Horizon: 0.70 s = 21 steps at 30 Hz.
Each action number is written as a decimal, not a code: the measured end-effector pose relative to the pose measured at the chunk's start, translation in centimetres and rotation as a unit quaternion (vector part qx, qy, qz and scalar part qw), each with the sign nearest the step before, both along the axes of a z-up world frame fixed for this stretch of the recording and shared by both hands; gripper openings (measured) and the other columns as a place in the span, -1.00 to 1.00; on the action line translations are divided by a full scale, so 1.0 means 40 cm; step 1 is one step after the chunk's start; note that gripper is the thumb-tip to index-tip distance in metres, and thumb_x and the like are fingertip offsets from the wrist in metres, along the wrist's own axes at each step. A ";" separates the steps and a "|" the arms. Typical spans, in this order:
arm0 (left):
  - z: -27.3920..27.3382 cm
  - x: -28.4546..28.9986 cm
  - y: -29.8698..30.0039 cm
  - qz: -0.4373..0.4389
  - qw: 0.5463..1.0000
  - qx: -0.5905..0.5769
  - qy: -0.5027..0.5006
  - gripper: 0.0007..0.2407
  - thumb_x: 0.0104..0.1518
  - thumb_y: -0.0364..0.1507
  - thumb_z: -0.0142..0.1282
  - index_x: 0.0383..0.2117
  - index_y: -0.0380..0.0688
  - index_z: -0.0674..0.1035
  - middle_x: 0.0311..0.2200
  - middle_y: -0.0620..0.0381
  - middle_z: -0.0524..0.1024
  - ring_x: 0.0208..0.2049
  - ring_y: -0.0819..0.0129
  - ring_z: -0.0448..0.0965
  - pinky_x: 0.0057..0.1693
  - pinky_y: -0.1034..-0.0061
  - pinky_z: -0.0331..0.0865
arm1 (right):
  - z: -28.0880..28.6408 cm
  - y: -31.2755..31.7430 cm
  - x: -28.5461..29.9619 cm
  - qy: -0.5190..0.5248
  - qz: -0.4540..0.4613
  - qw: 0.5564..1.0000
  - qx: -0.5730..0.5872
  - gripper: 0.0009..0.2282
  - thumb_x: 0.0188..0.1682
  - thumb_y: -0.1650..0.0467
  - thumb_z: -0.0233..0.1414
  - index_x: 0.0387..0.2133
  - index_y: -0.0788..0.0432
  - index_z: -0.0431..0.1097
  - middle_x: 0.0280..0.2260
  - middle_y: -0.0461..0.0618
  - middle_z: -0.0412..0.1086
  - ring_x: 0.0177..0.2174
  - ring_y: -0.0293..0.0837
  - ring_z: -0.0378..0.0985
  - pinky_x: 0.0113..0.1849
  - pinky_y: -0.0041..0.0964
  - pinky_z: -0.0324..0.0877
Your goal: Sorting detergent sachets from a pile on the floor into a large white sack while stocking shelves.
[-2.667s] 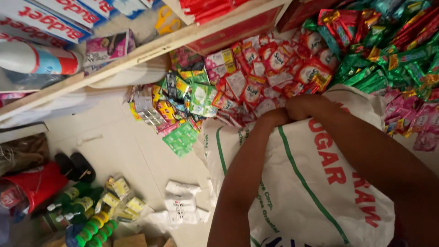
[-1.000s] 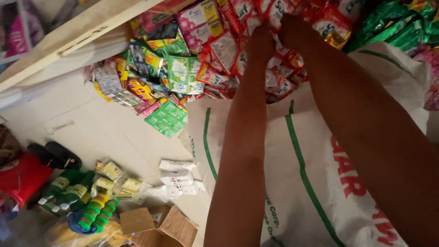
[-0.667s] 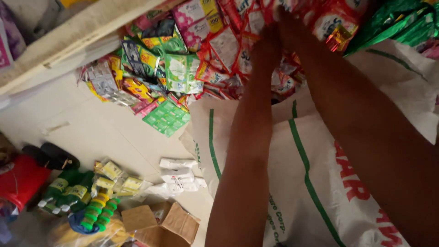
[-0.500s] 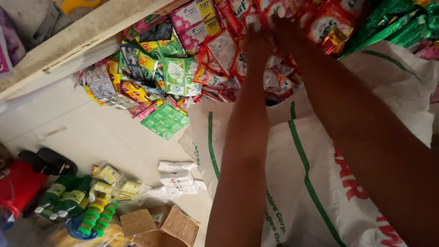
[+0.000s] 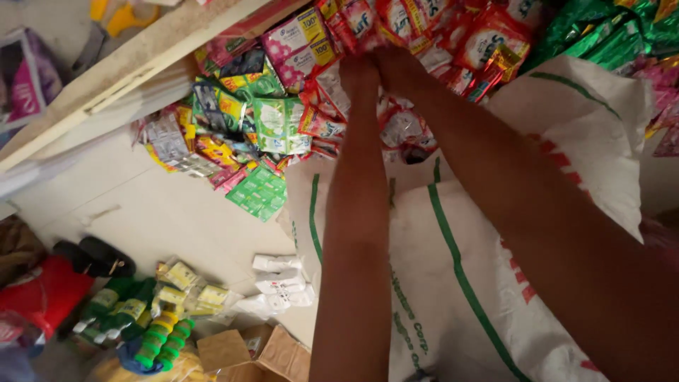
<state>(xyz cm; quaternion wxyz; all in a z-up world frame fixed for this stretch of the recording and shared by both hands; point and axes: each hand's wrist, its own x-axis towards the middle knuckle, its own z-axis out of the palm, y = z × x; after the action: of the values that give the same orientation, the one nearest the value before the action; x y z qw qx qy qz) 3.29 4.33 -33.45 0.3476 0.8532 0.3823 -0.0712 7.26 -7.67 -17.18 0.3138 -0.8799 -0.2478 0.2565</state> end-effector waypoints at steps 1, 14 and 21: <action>-0.014 0.020 0.020 -0.123 0.987 0.081 -0.068 -0.75 0.04 -0.25 0.04 -0.50 -0.18 0.64 -0.54 -0.07 0.60 -0.55 -0.05 0.57 -0.39 0.12 0.41 | -0.012 -0.001 0.010 -0.081 0.030 0.996 0.010 -0.67 -0.18 0.43 0.06 -0.11 0.17 0.52 -0.15 0.19 0.54 -0.24 0.27 0.53 -0.18 0.05 0.38; 0.857 0.141 0.067 -0.292 0.923 -0.135 -0.209 -0.83 0.08 -0.33 0.10 -0.33 -0.12 0.60 -0.50 0.09 0.61 -0.49 0.24 0.54 -0.26 0.35 0.45 | 0.519 -0.223 0.245 -0.442 0.212 0.868 -0.080 -0.89 -0.15 0.47 0.06 -0.39 0.26 0.46 -0.26 0.16 0.49 -0.30 0.09 0.50 -0.15 -0.11 0.45; 1.269 -0.103 -0.017 -0.016 0.694 -0.656 -0.295 -0.71 0.21 -0.34 0.23 -0.09 -0.28 0.50 -0.32 0.05 0.55 -0.47 0.42 0.53 -0.38 0.61 0.45 | 0.937 -0.230 -0.053 0.197 -0.389 0.848 0.300 -0.71 0.18 0.14 -0.04 -0.05 0.01 0.45 -0.25 -0.28 0.43 -0.35 -0.41 0.42 -0.33 -0.52 0.43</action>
<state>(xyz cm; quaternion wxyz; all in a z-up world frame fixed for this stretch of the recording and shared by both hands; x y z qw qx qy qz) -0.82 3.65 17.33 0.9128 0.3918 0.1021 -0.0539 5.15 -16.87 20.28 0.6793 -0.6978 0.1171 0.1946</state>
